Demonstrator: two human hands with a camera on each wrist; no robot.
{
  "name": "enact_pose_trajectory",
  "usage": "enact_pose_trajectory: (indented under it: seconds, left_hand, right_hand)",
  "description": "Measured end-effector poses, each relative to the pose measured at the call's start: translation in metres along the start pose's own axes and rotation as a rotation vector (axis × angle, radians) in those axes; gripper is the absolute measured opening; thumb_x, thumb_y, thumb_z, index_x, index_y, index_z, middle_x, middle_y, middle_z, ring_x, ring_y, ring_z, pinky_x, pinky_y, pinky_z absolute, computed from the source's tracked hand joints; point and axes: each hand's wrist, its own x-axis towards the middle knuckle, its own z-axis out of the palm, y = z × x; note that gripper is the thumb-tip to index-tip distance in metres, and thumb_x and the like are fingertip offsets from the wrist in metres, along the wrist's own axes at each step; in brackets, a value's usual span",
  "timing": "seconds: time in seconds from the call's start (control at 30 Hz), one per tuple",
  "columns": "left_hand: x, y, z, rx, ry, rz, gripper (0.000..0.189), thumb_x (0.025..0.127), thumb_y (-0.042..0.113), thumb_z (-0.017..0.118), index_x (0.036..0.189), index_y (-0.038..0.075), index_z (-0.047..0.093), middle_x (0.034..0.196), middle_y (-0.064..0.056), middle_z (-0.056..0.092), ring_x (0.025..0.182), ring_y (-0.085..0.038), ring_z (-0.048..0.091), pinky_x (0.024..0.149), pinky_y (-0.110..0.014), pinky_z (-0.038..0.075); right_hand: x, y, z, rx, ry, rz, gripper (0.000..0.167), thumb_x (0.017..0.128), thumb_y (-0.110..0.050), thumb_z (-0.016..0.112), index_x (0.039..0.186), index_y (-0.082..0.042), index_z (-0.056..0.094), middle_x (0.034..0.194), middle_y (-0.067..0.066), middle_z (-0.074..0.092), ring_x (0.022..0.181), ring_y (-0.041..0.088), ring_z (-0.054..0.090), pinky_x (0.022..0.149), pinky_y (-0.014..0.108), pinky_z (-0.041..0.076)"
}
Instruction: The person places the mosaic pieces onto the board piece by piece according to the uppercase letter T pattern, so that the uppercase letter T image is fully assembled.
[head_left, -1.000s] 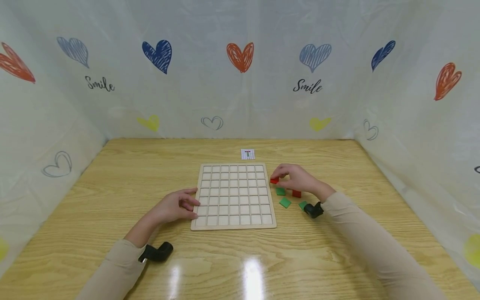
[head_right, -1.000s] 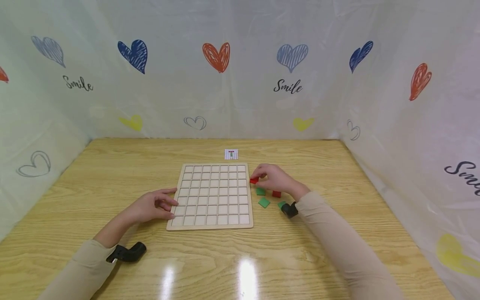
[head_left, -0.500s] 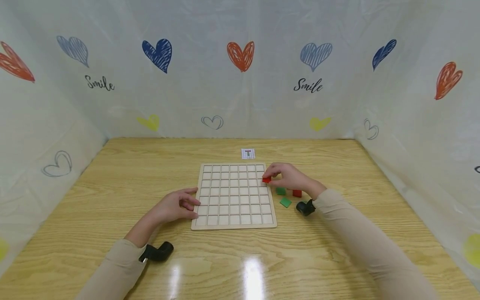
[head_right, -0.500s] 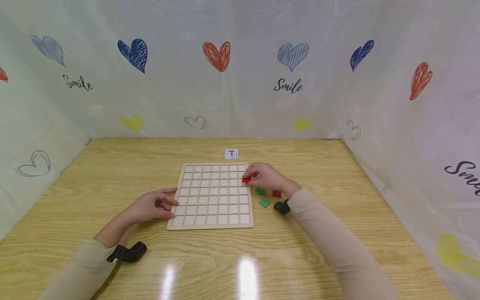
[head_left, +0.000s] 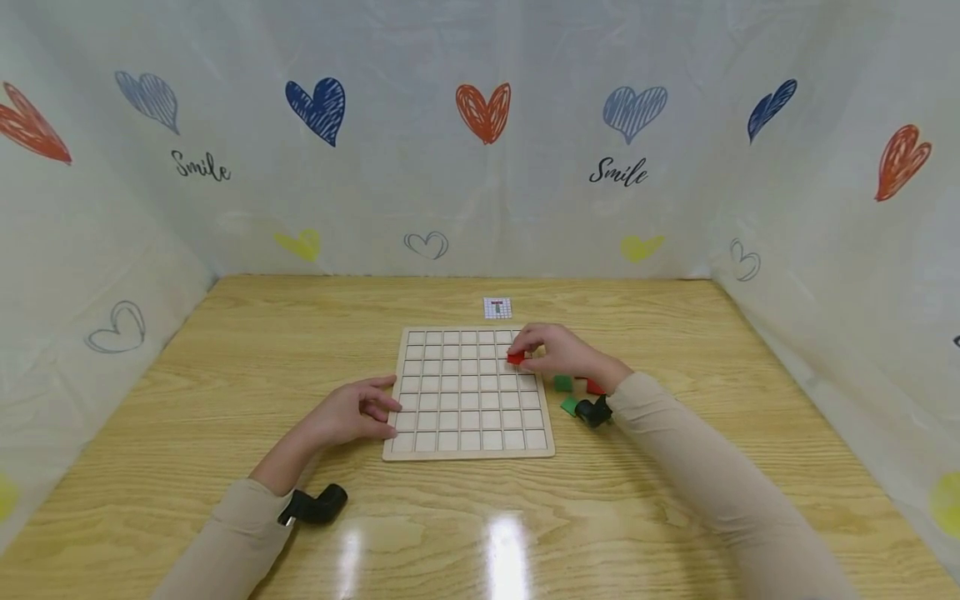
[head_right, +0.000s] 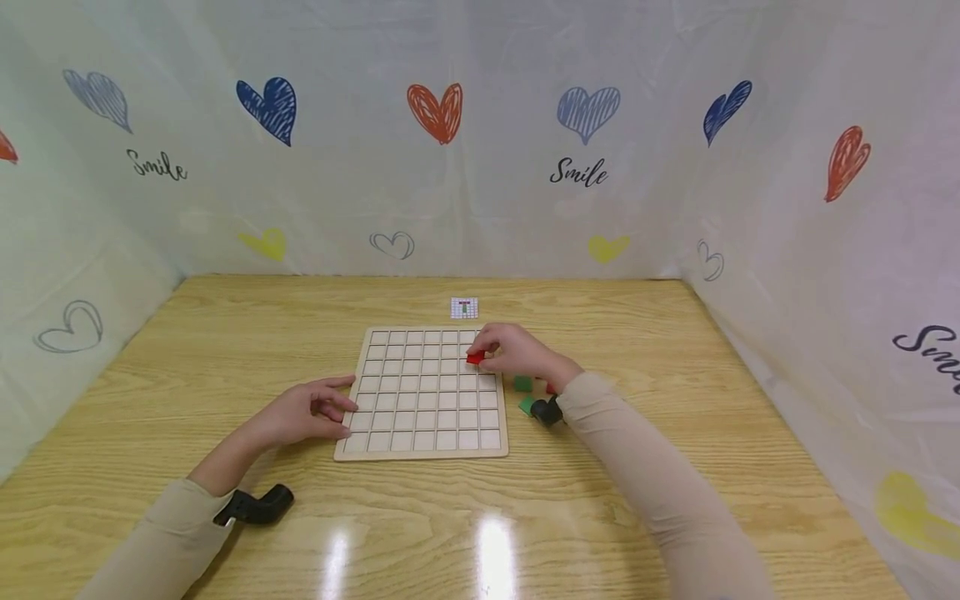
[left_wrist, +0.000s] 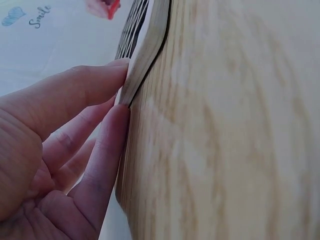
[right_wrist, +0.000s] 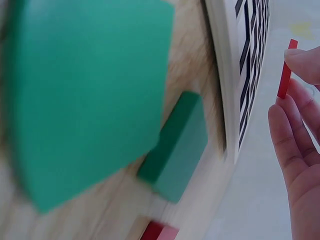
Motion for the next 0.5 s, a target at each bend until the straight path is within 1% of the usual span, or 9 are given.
enact_pose_trajectory:
  seconds: [0.1,0.37,0.5]
  left_hand:
    - [0.0,-0.001,0.0,0.007,0.004,0.001,0.034,0.075,0.01,0.078,0.105,-0.002,0.067,0.146,-0.02,0.031,0.089,-0.019,0.058,0.072,-0.026,0.047]
    - [0.003,-0.006,0.0,0.028,0.013,-0.018,0.035,0.073,0.013,0.08,0.104,0.001,0.068,0.146,-0.017,0.033,0.087,-0.017,0.058,0.073,-0.025,0.047]
    - [0.004,-0.009,0.0,0.024,0.007,-0.014,0.035,0.073,0.013,0.08,0.104,0.001,0.068,0.146,-0.016,0.032,0.088,-0.018,0.057,0.073,-0.025,0.047]
  right_hand:
    - [0.004,-0.002,0.001,0.009,-0.006,0.005,0.022,0.082,0.002,0.066,0.104,0.0,0.069,0.104,0.007,0.062,0.089,0.021,0.057,0.078,0.038,0.048]
    - [0.015,-0.005,0.004,0.021,-0.015,-0.005,0.022,0.082,0.003,0.065,0.104,0.001,0.069,0.103,0.007,0.063,0.094,0.019,0.056,0.081,0.034,0.047]
    - [0.021,-0.006,0.005,0.027,-0.027,-0.006,0.022,0.082,0.003,0.065,0.104,0.0,0.069,0.103,0.006,0.063,0.095,0.019,0.056,0.083,0.033,0.047]
